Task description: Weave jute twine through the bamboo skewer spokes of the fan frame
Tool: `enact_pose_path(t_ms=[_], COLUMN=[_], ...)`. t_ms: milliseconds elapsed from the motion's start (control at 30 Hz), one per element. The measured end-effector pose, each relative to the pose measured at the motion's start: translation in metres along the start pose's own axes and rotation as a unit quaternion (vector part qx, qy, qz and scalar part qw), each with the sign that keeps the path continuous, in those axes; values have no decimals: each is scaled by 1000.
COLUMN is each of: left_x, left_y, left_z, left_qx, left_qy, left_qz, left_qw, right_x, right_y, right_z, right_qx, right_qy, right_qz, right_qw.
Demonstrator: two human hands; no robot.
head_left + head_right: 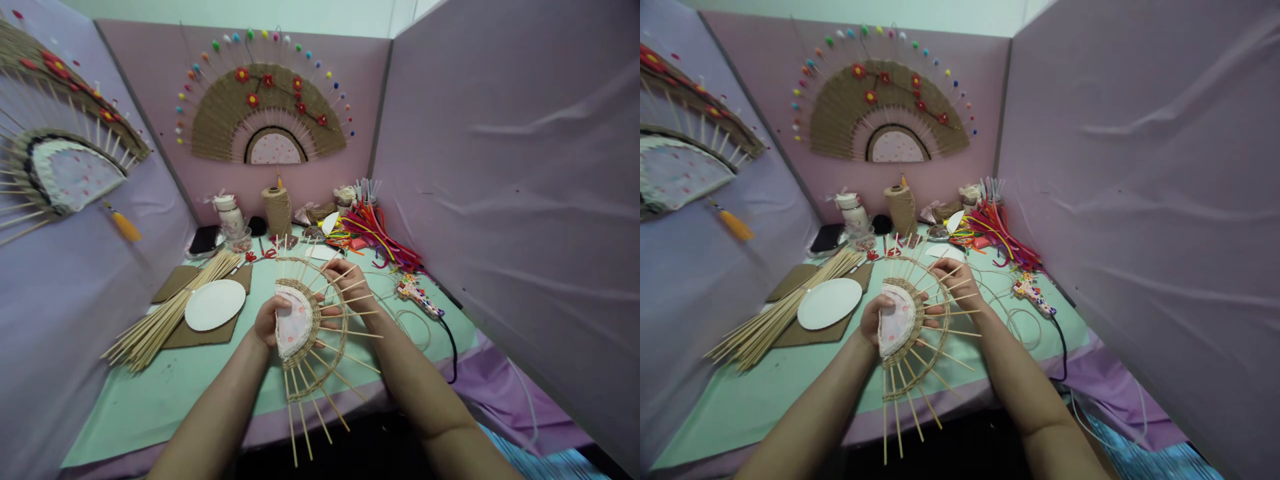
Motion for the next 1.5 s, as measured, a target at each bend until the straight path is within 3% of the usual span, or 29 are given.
enact_pose_path(t_ms=[233, 367, 500, 767, 833, 933, 1033, 1100, 1200, 1500], left_x=[11, 24, 31, 28, 32, 35, 25, 15, 4, -1], left_y=[3, 9, 13, 16, 13, 7, 3, 2, 0, -19], left_z=[-3, -3, -5, -7, -9, -19, -34, -41, -49, -75], left_qx=[-5, -35, -76, -106, -111, -164, -245, -270, -255, -128], left_qy=[-3, 5, 38, 168, 210, 302, 410, 427, 376, 287], left_qz=[-38, -159, -288, -361, -399, -470, -462, -421, -380, -333], left_qw=[999, 987, 954, 911, 886, 813, 747, 753, 806, 889], right_x=[-11, -16, -12, -13, -16, -23, -33, -40, -48, -62], right_y=[-3, -1, 3, 0, -3, -9, -13, -12, -6, 20], right_z=[-1, -6, -8, -14, -13, -9, -6, -6, -7, 0], right_qx=[-32, -63, -71, -57, -46, -31, -24, -23, -25, 10], right_qy=[113, 193, 215, 196, 177, 118, 59, 29, -22, -269], right_qz=[27, 47, 3, -57, -72, -88, -80, -67, -45, 21], right_qw=[993, 978, 974, 977, 981, 989, 995, 997, 998, 963])
Point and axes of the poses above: each hand's wrist, its own y-axis towards the middle knuckle, its own x-axis out of the back of the hand, z = x × y, the point moved 4 cm from there along y, towards the middle knuckle, and after that the axes turned 7 degrees about z, right-handed, at the moved point
